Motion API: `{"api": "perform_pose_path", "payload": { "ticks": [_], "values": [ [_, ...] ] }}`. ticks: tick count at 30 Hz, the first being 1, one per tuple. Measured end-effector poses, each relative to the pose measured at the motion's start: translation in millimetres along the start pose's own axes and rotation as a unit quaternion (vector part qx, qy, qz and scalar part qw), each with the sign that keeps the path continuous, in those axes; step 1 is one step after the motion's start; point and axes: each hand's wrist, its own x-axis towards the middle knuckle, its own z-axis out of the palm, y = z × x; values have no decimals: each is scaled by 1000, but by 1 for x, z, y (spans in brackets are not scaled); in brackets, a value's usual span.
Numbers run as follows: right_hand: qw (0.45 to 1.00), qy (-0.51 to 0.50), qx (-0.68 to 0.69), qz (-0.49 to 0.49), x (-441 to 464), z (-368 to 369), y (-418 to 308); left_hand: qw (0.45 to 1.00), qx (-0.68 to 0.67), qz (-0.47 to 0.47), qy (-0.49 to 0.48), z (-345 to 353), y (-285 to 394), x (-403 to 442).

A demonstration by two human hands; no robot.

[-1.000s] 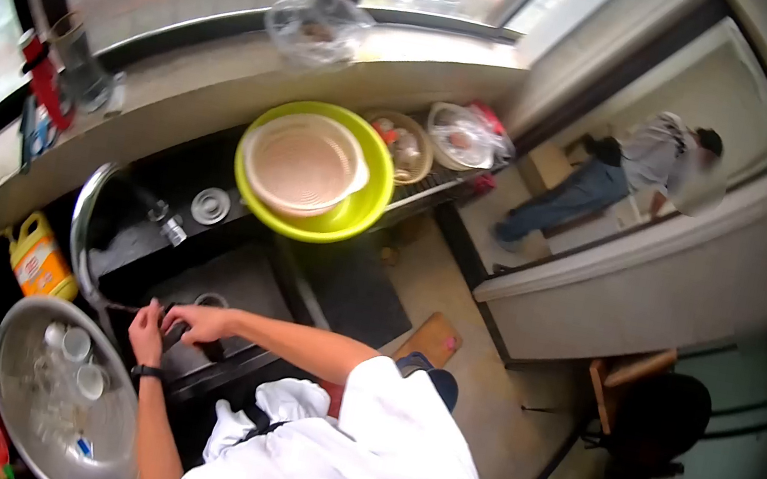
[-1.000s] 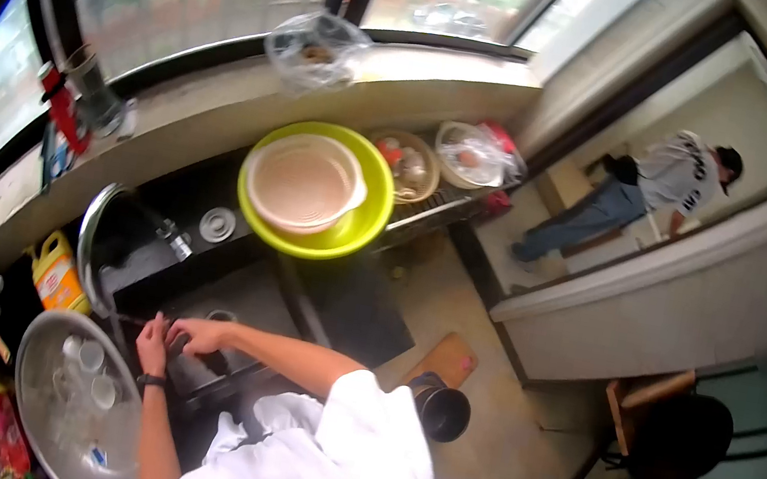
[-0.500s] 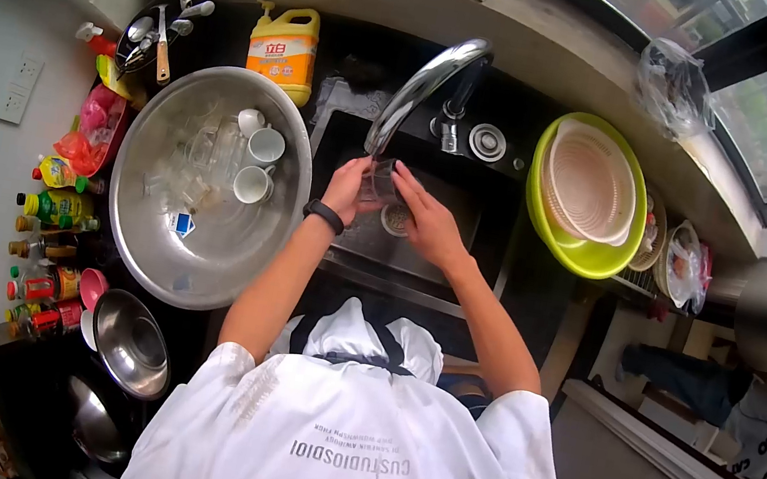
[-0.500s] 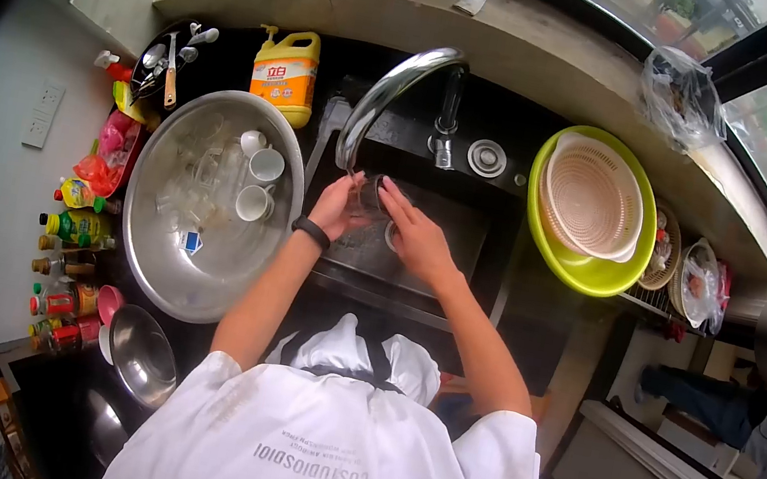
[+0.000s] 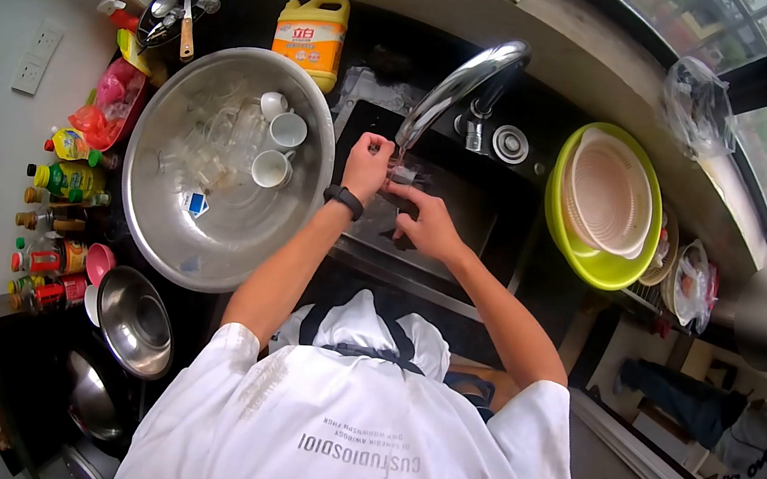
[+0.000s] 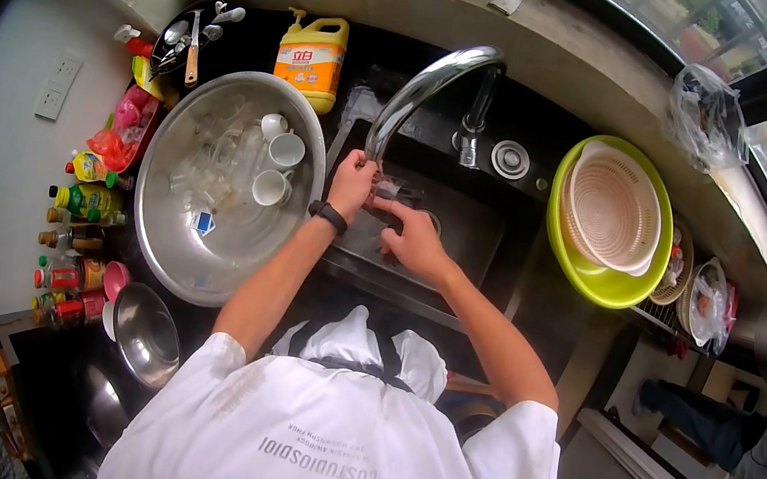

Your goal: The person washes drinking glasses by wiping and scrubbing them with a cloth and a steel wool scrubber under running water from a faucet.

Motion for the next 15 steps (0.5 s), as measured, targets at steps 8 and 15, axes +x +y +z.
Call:
{"api": "perform_pose_path", "payload": {
  "ticks": [8, 15],
  "values": [
    [934, -71, 343, 71, 11, -6, -16, 997, -10, 82, -10, -18, 19, -4],
    [994, 46, -19, -98, 7, -5, -30, 965, -208, -124, -97, -22, 39, -7]
  ]
}}
